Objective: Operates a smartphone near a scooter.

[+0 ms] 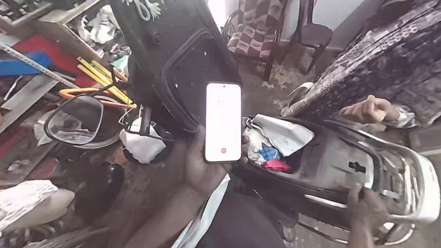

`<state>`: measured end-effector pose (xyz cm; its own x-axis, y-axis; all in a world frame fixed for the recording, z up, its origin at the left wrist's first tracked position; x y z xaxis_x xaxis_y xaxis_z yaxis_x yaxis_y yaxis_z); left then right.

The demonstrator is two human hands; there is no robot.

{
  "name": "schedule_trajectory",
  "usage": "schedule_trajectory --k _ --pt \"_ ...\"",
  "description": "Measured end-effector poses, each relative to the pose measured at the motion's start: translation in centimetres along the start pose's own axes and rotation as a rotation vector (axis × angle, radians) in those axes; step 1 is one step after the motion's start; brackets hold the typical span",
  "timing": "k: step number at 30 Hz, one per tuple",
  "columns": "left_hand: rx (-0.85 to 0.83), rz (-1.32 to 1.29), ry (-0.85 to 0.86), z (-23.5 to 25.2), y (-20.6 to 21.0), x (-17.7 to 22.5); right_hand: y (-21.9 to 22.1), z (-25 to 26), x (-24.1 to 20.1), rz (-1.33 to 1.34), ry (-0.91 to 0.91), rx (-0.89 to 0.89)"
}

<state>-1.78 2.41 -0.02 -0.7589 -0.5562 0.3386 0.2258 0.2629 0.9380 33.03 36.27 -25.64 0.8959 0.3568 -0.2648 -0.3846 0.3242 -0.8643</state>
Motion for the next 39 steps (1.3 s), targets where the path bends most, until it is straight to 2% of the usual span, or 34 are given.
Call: schedule_trajectory --k 7,16,34,39 --pt "-0.097 -0.004 -0.078 0.2 -0.6 -0.5 0.5 0.0 0.3 -0.006 0.004 -0.007" --pt "-0.167 0.051 -0.093 0.0 -0.8 -0.9 1.0 0.0 0.6 -0.033 0.020 -0.008" --pt "-0.184 0.071 -0.090 0.0 -0.6 -1.0 1.0 0.0 0.7 0.001 -0.012 0.026" --pt "-0.183 0.077 -0.085 0.1 -0.6 -1.0 0.0 0.0 -0.4 -0.011 -0.003 0.026"
Point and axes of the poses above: each hand's wrist, its own z-axis towards the middle knuckle, its own y-axis out of the palm, x = y × z, the point moved 3 cm from there along z, towards the middle knuckle, and after that the axes turned 4 degrees about x, right-handed, at the moved point
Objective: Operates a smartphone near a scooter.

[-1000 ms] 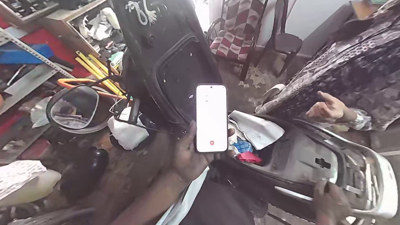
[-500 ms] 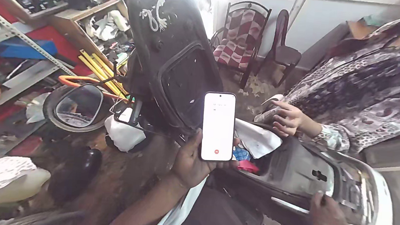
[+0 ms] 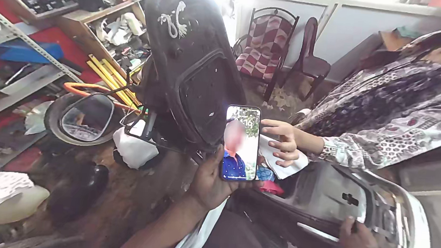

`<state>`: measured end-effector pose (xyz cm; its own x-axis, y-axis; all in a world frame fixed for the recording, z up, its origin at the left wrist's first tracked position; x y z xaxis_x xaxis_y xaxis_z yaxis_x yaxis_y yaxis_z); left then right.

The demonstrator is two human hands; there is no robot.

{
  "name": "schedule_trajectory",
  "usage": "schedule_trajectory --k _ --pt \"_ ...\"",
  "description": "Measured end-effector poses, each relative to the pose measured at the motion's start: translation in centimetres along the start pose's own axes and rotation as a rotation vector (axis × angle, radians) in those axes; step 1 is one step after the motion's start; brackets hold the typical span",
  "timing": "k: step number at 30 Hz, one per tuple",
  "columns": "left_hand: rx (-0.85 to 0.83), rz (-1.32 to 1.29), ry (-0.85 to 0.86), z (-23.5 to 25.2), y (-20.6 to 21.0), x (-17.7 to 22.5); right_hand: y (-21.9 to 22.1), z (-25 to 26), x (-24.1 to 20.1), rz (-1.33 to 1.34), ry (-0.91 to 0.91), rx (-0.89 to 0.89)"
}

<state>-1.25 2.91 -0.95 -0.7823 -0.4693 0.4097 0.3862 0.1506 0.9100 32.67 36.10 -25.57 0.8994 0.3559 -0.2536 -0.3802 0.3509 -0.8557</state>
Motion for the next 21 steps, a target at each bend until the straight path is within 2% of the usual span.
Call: schedule_trajectory --k 8,14,21 --pt "0.026 0.014 0.018 0.1 -0.1 0.1 0.1 0.0 0.2 0.036 -0.019 0.005" --pt "0.087 0.005 -0.042 0.5 0.4 -0.6 0.6 0.1 0.5 0.015 0.011 0.000" --pt "-0.023 0.034 -0.152 1.6 1.4 -2.7 0.5 -0.1 0.4 0.012 -0.023 0.056"
Point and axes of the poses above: each hand's wrist, its own z-axis towards the middle knuckle, its own y-axis out of the palm, x = y × z, the point moved 3 cm from there along z, towards the middle knuckle, and after that the axes turned 4 degrees about x, right-handed, at the moved point
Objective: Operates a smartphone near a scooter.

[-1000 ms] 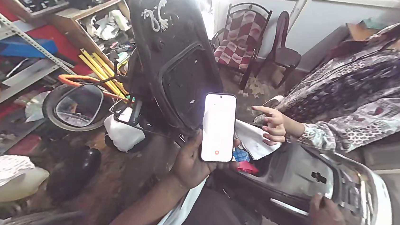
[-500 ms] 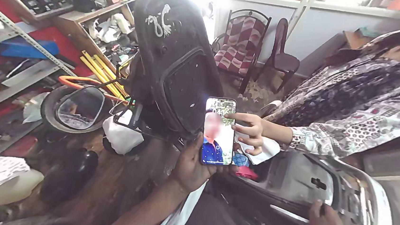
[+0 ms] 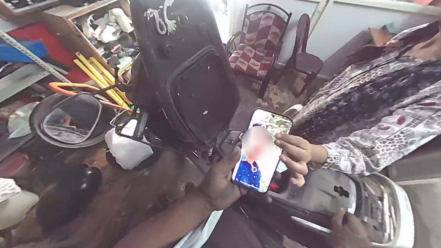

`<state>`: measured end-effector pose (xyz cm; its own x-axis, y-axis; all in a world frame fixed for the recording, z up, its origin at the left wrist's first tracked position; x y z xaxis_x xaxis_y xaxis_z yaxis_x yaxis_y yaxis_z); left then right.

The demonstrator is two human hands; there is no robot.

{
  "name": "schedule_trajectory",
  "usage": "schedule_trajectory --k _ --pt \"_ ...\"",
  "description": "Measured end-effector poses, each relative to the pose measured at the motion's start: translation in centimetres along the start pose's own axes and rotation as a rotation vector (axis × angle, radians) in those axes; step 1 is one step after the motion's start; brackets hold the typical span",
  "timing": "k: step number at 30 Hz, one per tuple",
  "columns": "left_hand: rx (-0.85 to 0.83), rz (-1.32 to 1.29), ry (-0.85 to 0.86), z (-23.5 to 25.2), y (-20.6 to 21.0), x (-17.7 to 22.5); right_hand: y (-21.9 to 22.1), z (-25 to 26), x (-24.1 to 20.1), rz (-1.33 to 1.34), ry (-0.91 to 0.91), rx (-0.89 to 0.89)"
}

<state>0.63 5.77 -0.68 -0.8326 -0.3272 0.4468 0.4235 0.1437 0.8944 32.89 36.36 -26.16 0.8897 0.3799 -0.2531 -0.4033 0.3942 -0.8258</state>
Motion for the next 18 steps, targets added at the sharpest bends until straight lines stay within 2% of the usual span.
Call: schedule_trajectory --k 4,11,18 --pt "-0.061 0.015 -0.026 1.1 0.7 -0.7 -0.3 0.0 -0.1 -0.007 -0.005 0.006" --pt "-0.059 0.014 -0.014 3.9 2.2 -1.5 0.1 0.0 0.4 -0.020 -0.001 0.019" --pt "-0.059 0.074 -0.078 5.8 3.0 -2.2 -0.3 0.3 -0.2 -0.039 0.020 0.009"
Point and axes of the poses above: each hand's wrist, its own z-axis towards the middle knuckle, its own y-axis out of the palm, x = y × z, the point moved 3 cm from there along z, towards the middle knuckle, and after that the axes turned 4 degrees about x, right-handed, at the moved point
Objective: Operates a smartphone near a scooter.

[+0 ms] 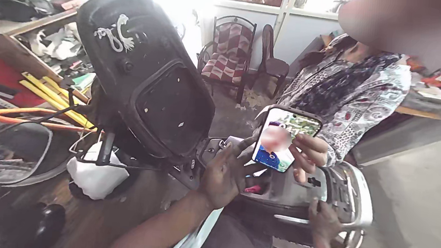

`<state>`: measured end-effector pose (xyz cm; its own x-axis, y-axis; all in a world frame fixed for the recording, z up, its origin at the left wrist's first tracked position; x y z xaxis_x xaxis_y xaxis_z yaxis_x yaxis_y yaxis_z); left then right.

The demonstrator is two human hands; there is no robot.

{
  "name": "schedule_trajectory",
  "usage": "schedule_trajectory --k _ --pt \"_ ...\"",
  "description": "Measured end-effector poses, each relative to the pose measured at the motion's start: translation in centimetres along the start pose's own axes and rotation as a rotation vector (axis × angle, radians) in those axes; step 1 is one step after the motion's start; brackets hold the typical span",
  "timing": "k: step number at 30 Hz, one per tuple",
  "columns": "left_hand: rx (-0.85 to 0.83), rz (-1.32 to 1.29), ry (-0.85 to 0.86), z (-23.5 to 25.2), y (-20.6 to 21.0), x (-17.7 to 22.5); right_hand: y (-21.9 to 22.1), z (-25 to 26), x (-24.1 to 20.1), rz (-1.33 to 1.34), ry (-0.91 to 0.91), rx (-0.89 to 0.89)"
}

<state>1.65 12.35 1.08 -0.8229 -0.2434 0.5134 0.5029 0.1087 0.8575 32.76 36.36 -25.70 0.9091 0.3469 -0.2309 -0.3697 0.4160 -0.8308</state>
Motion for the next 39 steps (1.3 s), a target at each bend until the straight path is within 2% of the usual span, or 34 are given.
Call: schedule_trajectory --k 3,8,20,33,39 --pt "-0.020 -0.020 -0.008 0.5 -0.2 -0.3 -2.3 0.6 -1.7 0.000 0.047 -0.115" --pt "-0.067 -0.012 0.022 1.4 -0.2 -0.6 0.5 -0.2 0.8 0.032 -0.044 0.071" --pt "-0.104 0.071 0.052 2.7 0.4 -1.8 0.8 -0.3 1.1 0.050 -0.029 0.097" --pt "-0.022 0.070 0.065 1.9 -0.9 -1.8 0.5 -0.1 0.8 0.051 -0.049 0.155" --pt "0.133 0.199 0.119 1.4 -0.8 -1.6 0.5 -0.2 0.7 0.041 -0.053 0.161"
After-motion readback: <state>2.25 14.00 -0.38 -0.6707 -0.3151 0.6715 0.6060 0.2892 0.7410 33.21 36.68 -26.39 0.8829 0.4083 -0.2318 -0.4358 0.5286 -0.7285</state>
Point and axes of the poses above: each hand's wrist, its own z-axis towards the middle knuckle, its own y-axis out of the palm, x = y × z, the point moved 3 cm from there along z, towards the middle knuckle, and after that the axes turned 4 degrees about x, right-handed, at the moved point
